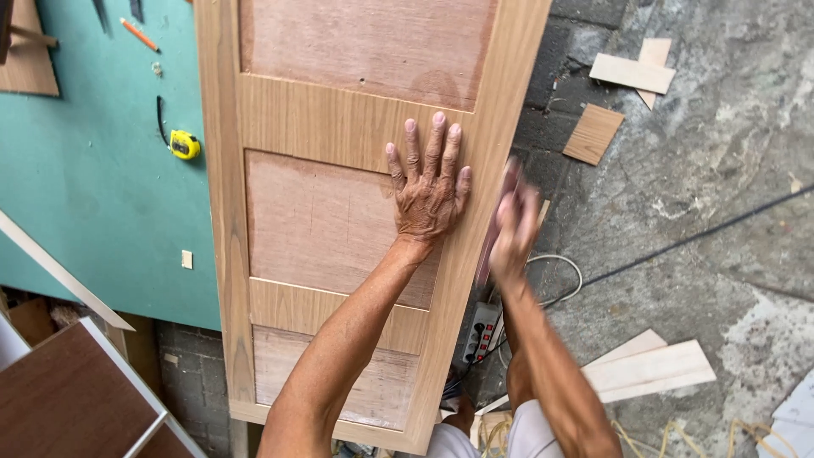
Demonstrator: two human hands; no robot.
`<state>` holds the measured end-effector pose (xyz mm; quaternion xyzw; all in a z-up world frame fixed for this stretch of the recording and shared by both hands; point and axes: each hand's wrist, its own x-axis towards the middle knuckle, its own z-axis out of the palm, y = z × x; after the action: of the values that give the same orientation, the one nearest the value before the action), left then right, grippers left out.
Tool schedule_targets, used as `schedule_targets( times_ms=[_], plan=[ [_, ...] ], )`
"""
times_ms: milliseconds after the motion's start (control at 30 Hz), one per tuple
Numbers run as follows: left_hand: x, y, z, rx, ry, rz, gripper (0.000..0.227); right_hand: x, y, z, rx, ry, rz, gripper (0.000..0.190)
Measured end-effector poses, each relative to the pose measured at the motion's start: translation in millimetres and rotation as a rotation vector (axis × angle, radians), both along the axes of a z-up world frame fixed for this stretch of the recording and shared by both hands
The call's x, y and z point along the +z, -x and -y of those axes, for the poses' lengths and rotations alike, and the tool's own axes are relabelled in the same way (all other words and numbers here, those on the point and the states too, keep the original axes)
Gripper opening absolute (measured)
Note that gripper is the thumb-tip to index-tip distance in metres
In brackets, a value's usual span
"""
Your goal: Sanding the edges and surfaces of a wooden cabinet door using a sanding block and sandpaper to achieve a smooth finish.
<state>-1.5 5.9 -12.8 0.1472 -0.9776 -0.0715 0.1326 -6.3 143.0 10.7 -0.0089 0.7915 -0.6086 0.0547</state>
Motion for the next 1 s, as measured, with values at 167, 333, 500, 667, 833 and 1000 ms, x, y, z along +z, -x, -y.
schedule_targets(
  times_ms=[167, 333, 500, 667, 833, 1000],
  plan=[
    [4, -1, 2, -0.034, -0.025, 0.014, 0.059, 25, -24, 0, -0.104, -0.006, 0.227, 0.032],
    [-3, 5, 1, -0.050, -0.036, 0.062, 0.063, -7, 184, 45, -0.023, 0.050, -0.096, 0.033],
    [9, 1, -1, -0.055, -0.055, 0.105, 0.063, -4, 145, 32, -0.042, 0.035, 0.033, 0.031],
    [1, 12, 2, -0.058, -0.065, 0.093, 0.062, -14, 208, 53, -0.094, 0.035, 0.052, 0.030],
    [0, 11, 1, -0.064, -0.061, 0.119, 0.063, -36, 257, 61, -0.084, 0.071, -0.088, 0.033],
    [3, 17, 2, -0.060, -0.052, 0.133, 0.063, 1, 297, 91, -0.104, 0.132, -0.091, 0.029]
  ],
)
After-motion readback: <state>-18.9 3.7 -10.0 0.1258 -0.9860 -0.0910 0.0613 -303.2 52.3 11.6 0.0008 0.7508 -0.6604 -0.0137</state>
